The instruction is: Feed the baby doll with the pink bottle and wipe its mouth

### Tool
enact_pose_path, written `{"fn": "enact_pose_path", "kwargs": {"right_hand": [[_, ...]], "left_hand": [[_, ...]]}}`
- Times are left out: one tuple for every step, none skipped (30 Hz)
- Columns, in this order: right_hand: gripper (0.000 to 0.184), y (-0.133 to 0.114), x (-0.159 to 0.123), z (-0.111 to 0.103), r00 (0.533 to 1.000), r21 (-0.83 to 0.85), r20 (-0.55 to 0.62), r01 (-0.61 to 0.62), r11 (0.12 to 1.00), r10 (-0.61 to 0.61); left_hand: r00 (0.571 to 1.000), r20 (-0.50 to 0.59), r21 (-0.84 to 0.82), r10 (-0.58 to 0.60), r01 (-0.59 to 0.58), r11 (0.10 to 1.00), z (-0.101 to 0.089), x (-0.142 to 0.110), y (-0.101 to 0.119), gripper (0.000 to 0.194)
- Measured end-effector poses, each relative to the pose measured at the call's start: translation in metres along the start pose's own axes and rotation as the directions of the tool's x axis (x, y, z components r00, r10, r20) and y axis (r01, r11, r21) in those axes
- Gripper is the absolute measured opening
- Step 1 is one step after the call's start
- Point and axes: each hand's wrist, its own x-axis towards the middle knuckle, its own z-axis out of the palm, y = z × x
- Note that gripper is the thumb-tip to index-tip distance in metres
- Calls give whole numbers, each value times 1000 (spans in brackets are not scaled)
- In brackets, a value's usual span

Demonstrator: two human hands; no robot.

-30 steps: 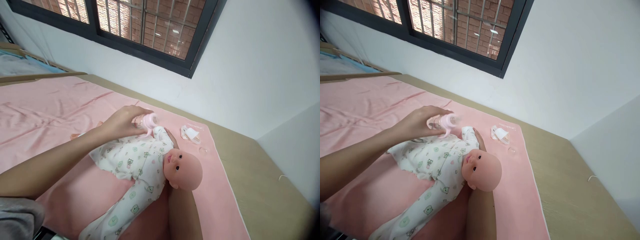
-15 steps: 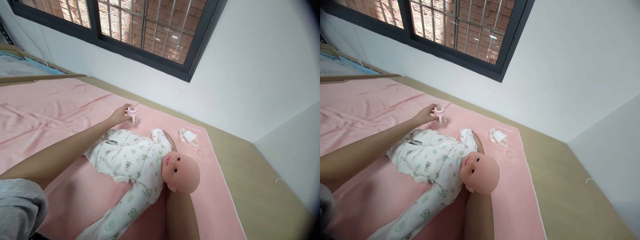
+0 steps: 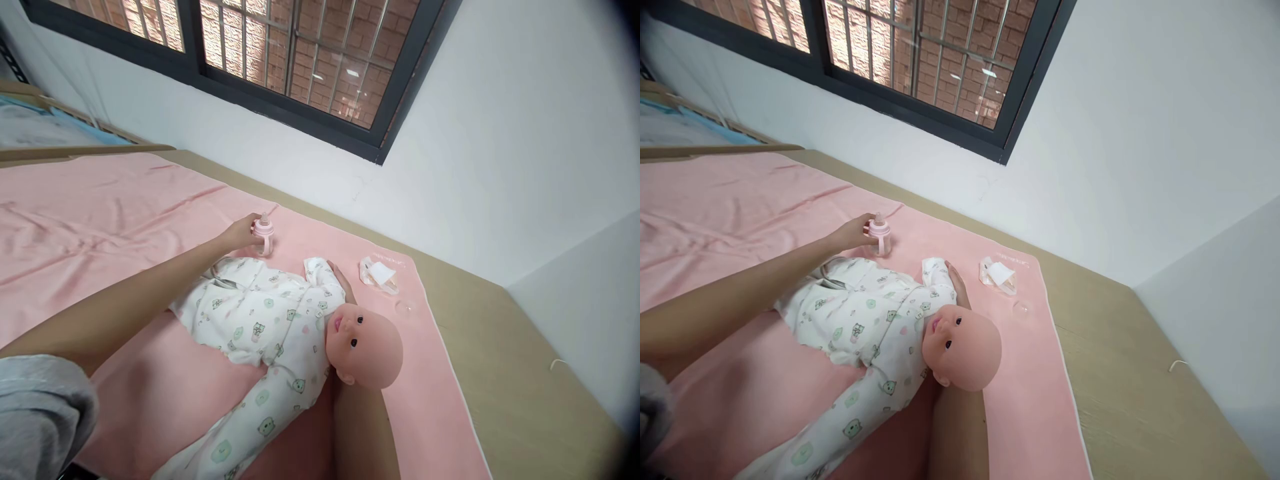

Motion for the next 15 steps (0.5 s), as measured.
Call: {"fn": "enact_pose_path", "kwargs": {"right_hand": [[52, 0, 1, 1, 997, -24, 64, -51, 998, 53], [49, 0, 2, 2, 987, -42, 140, -67, 997, 72], [46, 0, 3, 3, 980, -33, 194, -41, 999, 46], [42, -1, 4, 4, 974, -18, 224, -9, 1000, 13], [40, -2, 5, 5, 975, -22, 224, -8, 1000, 13], [40, -2, 6, 6, 979, -51, 196, -45, 998, 54], [42, -2, 7, 6, 984, -100, 125, -115, 988, 127], [44, -1, 8, 7, 975, -153, 34, -213, 965, 220], [46, 1, 9, 7, 950, -192, -58, -312, 930, 307], [48, 2, 11, 7, 924, -206, -128, -381, 901, 361], [48, 4, 12, 7, 913, -192, -155, -402, 895, 376], [47, 6, 14, 6, 926, -154, -139, -372, 915, 352], [46, 7, 17, 6, 947, -104, -98, -314, 944, 305], [45, 8, 19, 5, 970, -54, -46, -241, 969, 239], [44, 8, 21, 4, 985, -18, 9, -173, 985, 174]], "left_hand": [[1000, 4, 9, 4, -4, 1000, -1, 0, 1, 70], [1000, 8, 21, 7, -8, 1000, -2, 0, 2, 71], [1000, 10, 36, 11, -12, 999, -4, 0, 3, 73], [1000, 10, 57, 16, -16, 998, -7, -1, 4, 75], [1000, 3, 83, 22, -23, 996, -9, -3, 5, 77], [999, -11, 113, 34, -32, 993, -13, -5, 7, 78], [998, -30, 146, 50, -45, 988, -16, -7, 9, 78], [996, -56, 177, 70, -59, 982, -20, -10, 12, 78], [992, -83, 206, 92, -73, 976, -24, -14, 17, 77], [986, -119, 235, 114, -84, 968, -27, -17, 22, 75], [977, -159, 268, 143, -97, 959, -29, -21, 29, 73], [962, -204, 301, 180, -113, 947, -30, -24, 38, 70], [941, -254, 336, 224, -132, 933, -30, -27, 48, 67], [911, -297, 371, 286, -166, 914, -29, -30, 59, 63], [874, -333, 397, 354, -210, 893, -26, -32, 71, 60]]}}
